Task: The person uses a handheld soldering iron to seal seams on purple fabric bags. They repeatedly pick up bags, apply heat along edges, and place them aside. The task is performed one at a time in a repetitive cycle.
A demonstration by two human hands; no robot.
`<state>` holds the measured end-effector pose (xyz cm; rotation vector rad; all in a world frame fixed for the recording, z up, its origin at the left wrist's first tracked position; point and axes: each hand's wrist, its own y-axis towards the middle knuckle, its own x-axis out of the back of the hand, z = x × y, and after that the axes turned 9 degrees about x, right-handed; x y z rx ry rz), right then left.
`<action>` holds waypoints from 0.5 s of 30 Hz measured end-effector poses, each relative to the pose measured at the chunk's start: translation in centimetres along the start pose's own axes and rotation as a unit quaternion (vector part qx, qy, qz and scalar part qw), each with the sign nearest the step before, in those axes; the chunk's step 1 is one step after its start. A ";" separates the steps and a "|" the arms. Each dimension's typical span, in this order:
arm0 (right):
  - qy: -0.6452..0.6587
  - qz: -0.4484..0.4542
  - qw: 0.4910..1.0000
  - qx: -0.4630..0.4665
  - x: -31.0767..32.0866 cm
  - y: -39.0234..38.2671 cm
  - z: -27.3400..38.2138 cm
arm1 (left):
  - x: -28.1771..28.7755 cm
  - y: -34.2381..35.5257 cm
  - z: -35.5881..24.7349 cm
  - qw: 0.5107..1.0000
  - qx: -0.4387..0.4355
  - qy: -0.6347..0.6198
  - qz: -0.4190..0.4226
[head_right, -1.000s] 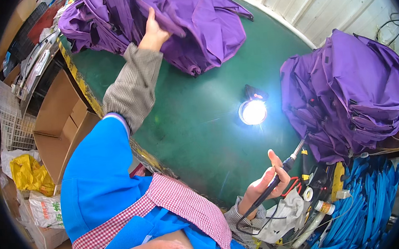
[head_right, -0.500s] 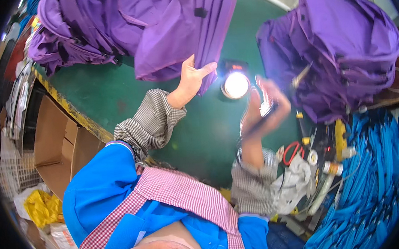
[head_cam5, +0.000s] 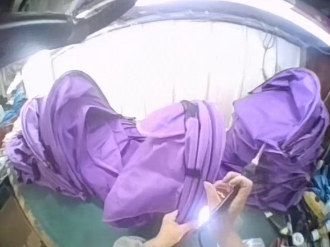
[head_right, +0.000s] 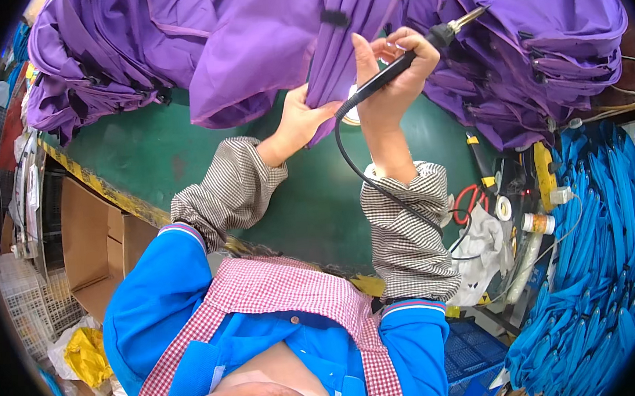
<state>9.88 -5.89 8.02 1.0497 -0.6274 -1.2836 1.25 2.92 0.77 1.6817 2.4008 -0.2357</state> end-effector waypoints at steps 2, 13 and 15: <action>-0.071 -0.014 0.997 -0.031 2.0 -1.4 -0.4 | -0.6 -0.7 2.4 0.998 0.001 -0.069 0.006; -0.111 0.049 0.989 0.079 1.8 0.8 2.7 | -2.3 -0.7 -3.0 0.992 -0.018 -0.037 0.117; -0.118 -0.008 0.984 0.134 1.7 0.8 4.0 | -1.8 -0.9 -1.9 0.992 -0.019 -0.103 0.067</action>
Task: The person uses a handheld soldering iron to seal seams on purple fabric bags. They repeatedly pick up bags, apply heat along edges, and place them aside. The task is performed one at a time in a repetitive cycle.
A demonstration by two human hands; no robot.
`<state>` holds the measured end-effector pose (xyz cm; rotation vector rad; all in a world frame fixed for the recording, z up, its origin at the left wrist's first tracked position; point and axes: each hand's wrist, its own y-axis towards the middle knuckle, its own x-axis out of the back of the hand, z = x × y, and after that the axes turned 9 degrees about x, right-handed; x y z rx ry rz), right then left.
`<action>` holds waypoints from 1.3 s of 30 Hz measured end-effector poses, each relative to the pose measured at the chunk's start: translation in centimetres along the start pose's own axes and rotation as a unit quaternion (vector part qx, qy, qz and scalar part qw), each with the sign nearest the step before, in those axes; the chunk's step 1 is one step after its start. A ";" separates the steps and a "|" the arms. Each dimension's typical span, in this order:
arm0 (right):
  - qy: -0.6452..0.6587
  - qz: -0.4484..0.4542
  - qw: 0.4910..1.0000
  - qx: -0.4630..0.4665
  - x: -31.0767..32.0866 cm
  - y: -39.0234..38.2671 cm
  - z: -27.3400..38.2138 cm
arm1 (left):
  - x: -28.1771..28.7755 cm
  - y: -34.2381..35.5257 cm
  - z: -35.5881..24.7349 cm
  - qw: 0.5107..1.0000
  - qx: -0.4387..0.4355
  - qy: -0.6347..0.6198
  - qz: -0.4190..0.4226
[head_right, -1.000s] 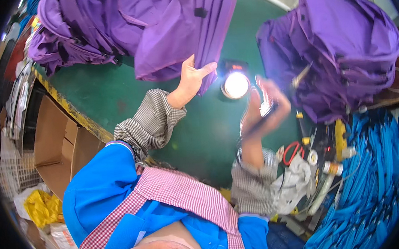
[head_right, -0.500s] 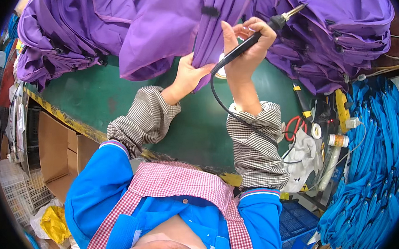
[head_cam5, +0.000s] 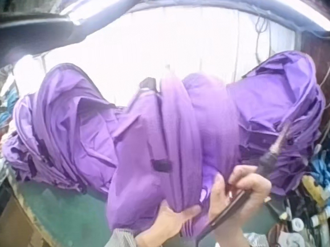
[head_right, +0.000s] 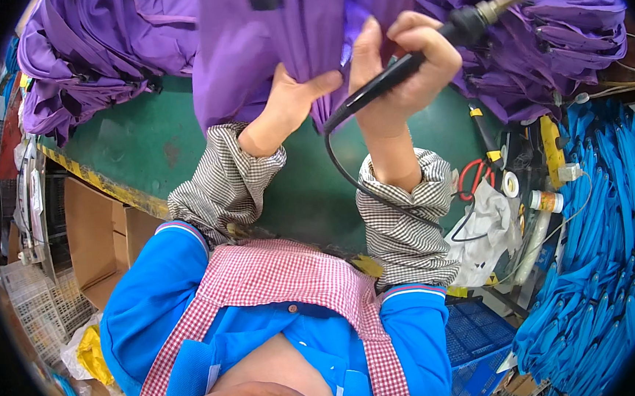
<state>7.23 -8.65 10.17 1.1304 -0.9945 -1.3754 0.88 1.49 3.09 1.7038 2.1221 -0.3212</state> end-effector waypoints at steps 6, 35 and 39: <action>0.004 0.009 0.986 -0.164 0.8 -4.5 -1.4 | 0.4 -0.9 3.4 0.992 0.026 -0.086 -0.085; -0.036 0.056 0.978 -0.199 2.6 -3.2 -0.8 | -0.9 -1.1 3.9 0.995 0.054 -0.046 -0.064; -0.111 0.098 0.977 -0.152 2.9 -3.9 -1.4 | -1.5 -1.7 3.6 0.993 0.054 0.061 -0.083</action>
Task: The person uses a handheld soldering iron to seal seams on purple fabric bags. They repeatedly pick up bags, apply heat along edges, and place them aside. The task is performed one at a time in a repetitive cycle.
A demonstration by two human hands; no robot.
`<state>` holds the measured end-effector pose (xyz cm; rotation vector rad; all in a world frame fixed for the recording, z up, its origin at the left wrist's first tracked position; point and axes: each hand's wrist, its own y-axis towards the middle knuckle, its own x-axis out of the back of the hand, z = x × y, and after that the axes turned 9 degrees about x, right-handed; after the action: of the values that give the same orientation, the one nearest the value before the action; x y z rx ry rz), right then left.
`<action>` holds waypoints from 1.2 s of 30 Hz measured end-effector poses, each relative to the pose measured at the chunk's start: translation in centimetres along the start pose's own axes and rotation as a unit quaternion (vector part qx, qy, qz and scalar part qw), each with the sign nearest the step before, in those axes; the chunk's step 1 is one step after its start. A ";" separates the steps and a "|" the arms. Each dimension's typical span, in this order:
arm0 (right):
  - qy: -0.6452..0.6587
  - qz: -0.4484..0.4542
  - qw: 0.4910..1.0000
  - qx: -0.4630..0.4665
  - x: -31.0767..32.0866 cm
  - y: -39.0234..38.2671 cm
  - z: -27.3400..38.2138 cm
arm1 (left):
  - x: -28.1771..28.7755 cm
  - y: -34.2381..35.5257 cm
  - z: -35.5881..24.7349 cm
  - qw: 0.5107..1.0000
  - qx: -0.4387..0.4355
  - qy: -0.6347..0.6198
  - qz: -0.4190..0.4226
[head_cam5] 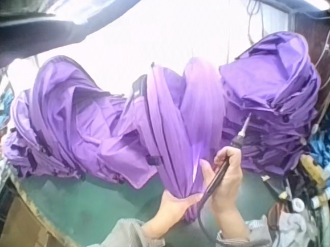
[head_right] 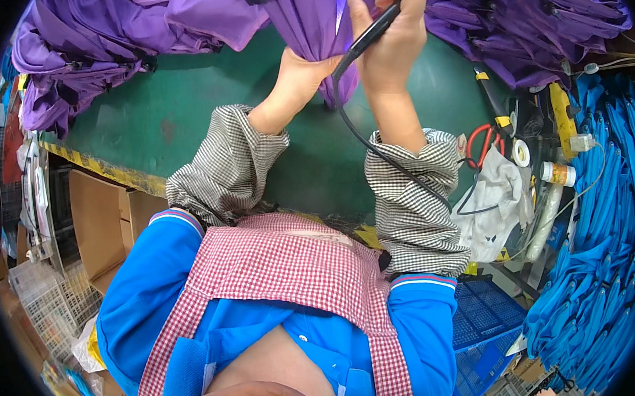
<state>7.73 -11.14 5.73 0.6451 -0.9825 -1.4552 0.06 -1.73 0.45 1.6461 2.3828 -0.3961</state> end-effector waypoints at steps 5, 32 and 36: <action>-0.074 -0.024 0.987 0.138 4.9 -1.6 2.2 | 0.1 0.4 1.0 0.999 -0.039 -0.034 -0.007; -0.036 0.084 0.970 0.226 8.5 -7.8 2.9 | -0.9 0.5 0.6 1.000 -0.022 -0.015 0.008; -0.047 0.097 0.969 0.223 8.1 -7.7 2.6 | -1.0 0.4 0.8 0.999 -0.026 -0.023 0.024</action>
<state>0.46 -19.05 1.66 0.7805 -1.4275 -1.1056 0.80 -2.72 -0.01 1.6503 2.2950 -0.3568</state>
